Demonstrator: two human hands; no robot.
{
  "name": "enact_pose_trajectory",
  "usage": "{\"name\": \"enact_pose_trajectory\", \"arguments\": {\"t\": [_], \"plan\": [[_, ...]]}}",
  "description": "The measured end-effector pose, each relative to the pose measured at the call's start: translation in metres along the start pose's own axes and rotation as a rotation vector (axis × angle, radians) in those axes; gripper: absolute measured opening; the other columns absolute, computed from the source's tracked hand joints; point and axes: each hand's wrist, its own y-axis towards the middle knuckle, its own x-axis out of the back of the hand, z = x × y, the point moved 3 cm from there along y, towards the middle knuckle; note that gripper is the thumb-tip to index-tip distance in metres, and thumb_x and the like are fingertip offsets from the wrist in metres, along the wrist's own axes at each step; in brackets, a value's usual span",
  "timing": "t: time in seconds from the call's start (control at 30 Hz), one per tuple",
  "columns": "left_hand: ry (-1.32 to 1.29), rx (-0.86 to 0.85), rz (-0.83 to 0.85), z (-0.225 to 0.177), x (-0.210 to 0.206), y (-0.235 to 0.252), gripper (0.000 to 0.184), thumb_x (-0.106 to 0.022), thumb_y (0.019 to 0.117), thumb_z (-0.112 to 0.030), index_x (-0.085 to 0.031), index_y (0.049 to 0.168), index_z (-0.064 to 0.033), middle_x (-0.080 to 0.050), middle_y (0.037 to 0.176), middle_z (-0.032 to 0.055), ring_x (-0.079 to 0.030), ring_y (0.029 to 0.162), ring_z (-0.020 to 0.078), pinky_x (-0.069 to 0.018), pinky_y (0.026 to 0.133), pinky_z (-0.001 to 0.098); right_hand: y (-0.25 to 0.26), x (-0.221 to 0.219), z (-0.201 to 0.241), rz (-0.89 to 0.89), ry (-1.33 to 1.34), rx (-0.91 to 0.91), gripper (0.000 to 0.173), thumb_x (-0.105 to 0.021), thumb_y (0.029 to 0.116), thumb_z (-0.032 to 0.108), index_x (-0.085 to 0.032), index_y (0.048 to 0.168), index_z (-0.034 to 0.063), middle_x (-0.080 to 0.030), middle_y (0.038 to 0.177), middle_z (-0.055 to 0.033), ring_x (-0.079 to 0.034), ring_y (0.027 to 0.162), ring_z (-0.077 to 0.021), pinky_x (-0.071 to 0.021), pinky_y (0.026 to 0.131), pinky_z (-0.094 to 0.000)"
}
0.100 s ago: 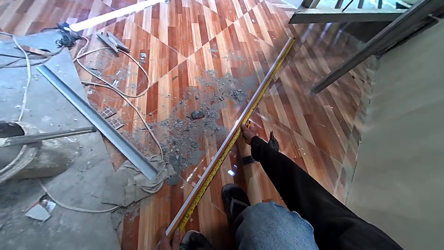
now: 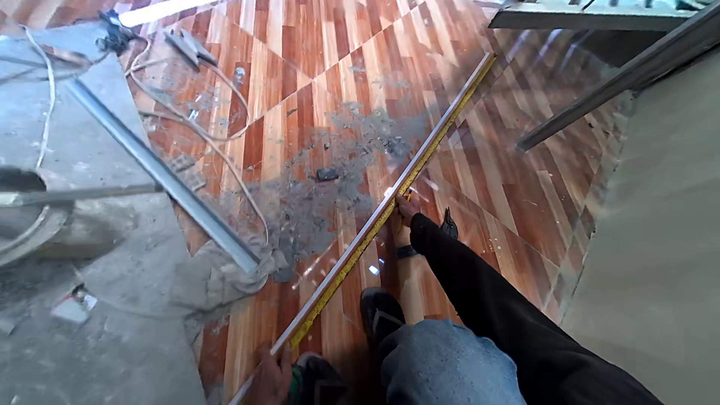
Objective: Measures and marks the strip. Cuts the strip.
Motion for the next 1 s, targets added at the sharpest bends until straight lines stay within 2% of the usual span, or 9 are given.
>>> {"name": "enact_pose_trajectory", "arguments": {"t": [0.07, 0.13, 0.3, 0.63, 0.73, 0.8, 0.87, 0.93, 1.0], "plan": [[0.033, 0.049, 0.021, -0.008, 0.002, 0.002, 0.06, -0.052, 0.1043, -0.043, -0.048, 0.14, 0.0039, -0.068, 0.108, 0.0279, -0.07, 0.096, 0.0432, -0.0559, 0.084, 0.0606, 0.006, 0.002, -0.003, 0.018, -0.09, -0.012, 0.05, -0.057, 0.1047, 0.039, -0.054, 0.137, 0.0004, -0.064, 0.109, -0.0193, -0.062, 0.088, -0.0276, -0.0534, 0.08, -0.0479], [0.06, 0.114, 0.084, -0.014, 0.008, -0.002, 0.06, -0.048, 0.1057, -0.046, -0.048, 0.141, 0.0031, -0.067, 0.115, 0.0276, -0.069, 0.103, 0.0428, -0.0545, 0.088, 0.0593, 0.016, -0.001, -0.014, 0.046, -0.117, 0.002, 0.052, -0.058, 0.1035, 0.041, -0.05, 0.14, 0.0046, -0.064, 0.103, -0.0157, -0.062, 0.079, -0.0238, -0.0544, 0.07, -0.0439], [-0.007, 0.202, 0.21, -0.011, 0.003, 0.006, 0.061, -0.047, 0.1064, -0.047, -0.047, 0.141, 0.0039, -0.068, 0.11, 0.028, -0.068, 0.104, 0.0441, -0.0526, 0.091, 0.0607, 0.0, -0.009, -0.001, 0.046, -0.012, 0.033, 0.027, -0.052, 0.1069, 0.036, -0.055, 0.116, 0.0113, -0.051, 0.076, 0.0017, -0.047, 0.054, -0.0067, -0.044, 0.051, -0.0246], [-0.028, 0.309, 0.22, 0.0, -0.012, 0.007, 0.058, -0.049, 0.1056, -0.048, -0.049, 0.14, -0.0011, -0.067, 0.108, 0.0275, -0.067, 0.102, 0.0458, -0.0524, 0.085, 0.0635, 0.001, -0.006, -0.005, 0.023, -0.058, 0.052, 0.024, -0.058, 0.1039, 0.037, -0.055, 0.105, 0.0135, -0.051, 0.066, 0.0037, -0.047, 0.048, -0.0055, -0.0432, 0.045, -0.0231], [-0.036, 0.316, 0.207, 0.002, -0.017, 0.009, 0.059, -0.05, 0.1051, -0.049, -0.049, 0.14, -0.0014, -0.067, 0.109, 0.0269, -0.067, 0.103, 0.0452, -0.0528, 0.086, 0.0622, -0.014, 0.001, -0.003, -0.021, -0.268, 0.128, 0.044, -0.057, 0.1038, 0.045, -0.054, 0.125, 0.0072, -0.058, 0.086, -0.0034, -0.053, 0.06, -0.0106, -0.0487, 0.055, -0.03], [-0.035, 0.329, 0.212, -0.002, -0.015, 0.009, 0.058, -0.05, 0.1053, -0.048, -0.049, 0.14, -0.0011, -0.067, 0.109, 0.0267, -0.067, 0.103, 0.0443, -0.0529, 0.087, 0.0612, -0.039, -0.004, 0.002, 0.004, -0.525, 0.331, 0.05, -0.055, 0.1047, 0.042, -0.06, 0.125, -0.0025, -0.066, 0.099, -0.0169, -0.063, 0.078, -0.0227, -0.0539, 0.075, -0.0417], [-0.048, 0.328, 0.218, -0.005, -0.012, 0.01, 0.057, -0.052, 0.1055, -0.045, -0.049, 0.139, 0.0011, -0.067, 0.107, 0.0273, -0.068, 0.101, 0.0443, -0.0531, 0.086, 0.0616, -0.085, -0.025, 0.006, 0.248, -0.814, 0.558, 0.044, -0.054, 0.1063, 0.032, -0.06, 0.13, -0.0045, -0.068, 0.112, -0.028, -0.069, 0.102, -0.0376, -0.0523, 0.097, -0.0544], [-0.052, 0.318, 0.221, -0.007, -0.011, 0.01, 0.057, -0.053, 0.1053, -0.044, -0.049, 0.138, 0.0021, -0.068, 0.104, 0.0274, -0.068, 0.098, 0.0446, -0.054, 0.084, 0.0611, -0.125, -0.051, -0.01, 0.564, -1.075, 0.817, 0.04, -0.064, 0.1017, 0.03, -0.067, 0.13, 0.0016, -0.071, 0.114, -0.0257, -0.07, 0.102, -0.0439, -0.0517, 0.093, -0.0653], [-0.057, 0.318, 0.227, -0.008, -0.011, 0.013, 0.057, -0.053, 0.1054, -0.043, -0.048, 0.14, 0.0021, -0.068, 0.105, 0.0276, -0.068, 0.098, 0.0444, -0.0542, 0.084, 0.0608, -0.159, -0.075, -0.028, 0.804, -1.248, 1.092, 0.043, -0.075, 0.0911, 0.036, -0.072, 0.128, 0.0134, -0.067, 0.124, -0.0228, -0.07, 0.09, -0.0463, -0.0539, 0.074, -0.0695]]}}
